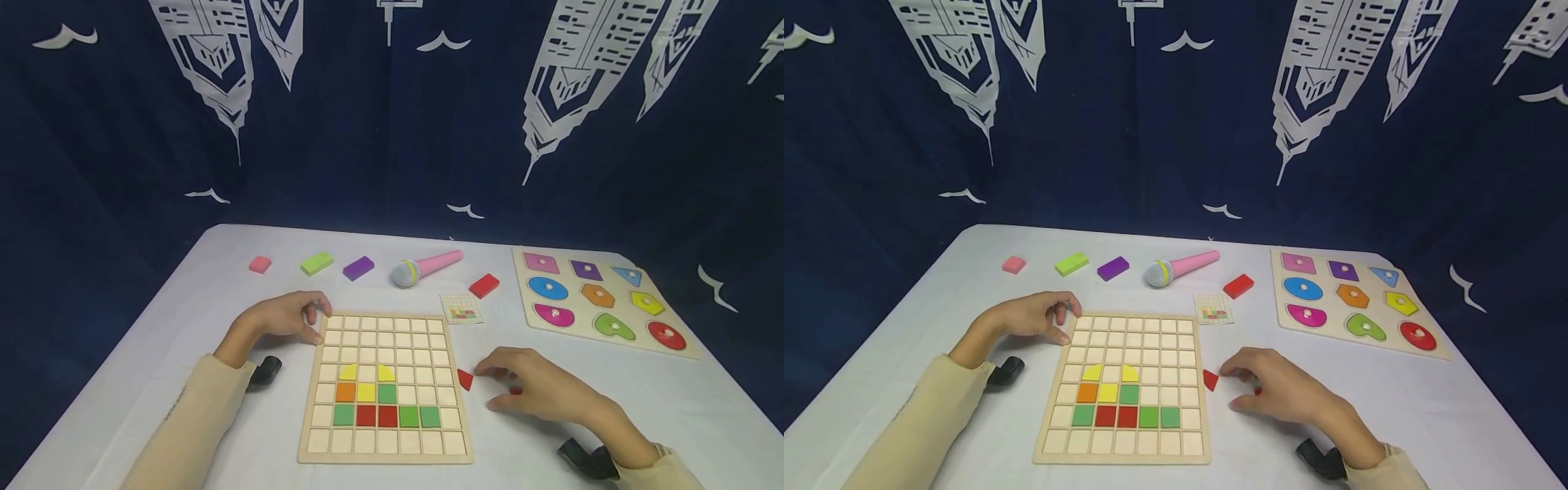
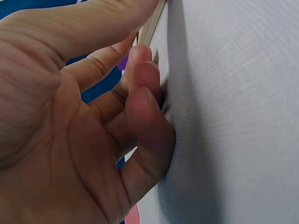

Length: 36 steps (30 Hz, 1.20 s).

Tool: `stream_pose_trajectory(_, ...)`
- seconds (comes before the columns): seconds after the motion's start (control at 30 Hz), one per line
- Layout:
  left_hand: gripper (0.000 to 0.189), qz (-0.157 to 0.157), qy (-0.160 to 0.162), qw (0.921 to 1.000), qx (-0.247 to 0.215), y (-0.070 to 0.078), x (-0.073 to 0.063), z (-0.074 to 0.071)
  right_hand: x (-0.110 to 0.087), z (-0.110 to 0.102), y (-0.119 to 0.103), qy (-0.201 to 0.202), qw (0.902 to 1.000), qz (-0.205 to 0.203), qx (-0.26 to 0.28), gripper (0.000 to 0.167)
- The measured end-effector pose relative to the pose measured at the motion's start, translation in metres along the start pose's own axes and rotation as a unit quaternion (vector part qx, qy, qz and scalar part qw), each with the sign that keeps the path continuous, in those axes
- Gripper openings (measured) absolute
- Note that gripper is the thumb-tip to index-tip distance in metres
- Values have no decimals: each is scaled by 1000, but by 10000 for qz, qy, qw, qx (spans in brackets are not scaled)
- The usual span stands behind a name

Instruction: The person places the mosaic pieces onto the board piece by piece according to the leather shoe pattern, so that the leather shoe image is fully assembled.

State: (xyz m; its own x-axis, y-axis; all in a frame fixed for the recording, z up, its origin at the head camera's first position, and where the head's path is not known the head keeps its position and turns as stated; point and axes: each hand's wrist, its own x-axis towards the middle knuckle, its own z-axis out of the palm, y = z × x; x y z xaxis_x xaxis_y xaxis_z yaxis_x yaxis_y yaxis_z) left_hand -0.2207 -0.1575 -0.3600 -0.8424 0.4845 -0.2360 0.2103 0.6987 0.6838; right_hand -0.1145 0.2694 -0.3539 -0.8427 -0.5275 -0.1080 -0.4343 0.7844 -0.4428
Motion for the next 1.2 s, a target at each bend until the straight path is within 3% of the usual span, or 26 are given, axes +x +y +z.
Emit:
stream_pose_trajectory(0.27,48,-86,30,9999,-62,0,1,1,-12,-8,22,-427,9965,214,690,45)
stream_pose_trajectory(0.57,49,-165,42,9997,-171,-1,2,1,-11,-9,24,-392,9977,174,531,29)
stream_pose_trajectory(0.83,49,-116,46,9999,-90,-1,3,0,0,-6,2,-288,9994,-103,129,27)
stream_pose_trajectory(1.2,49,-185,52,9998,-23,-1,3,1,45,3,-44,-260,9960,-856,45,19)
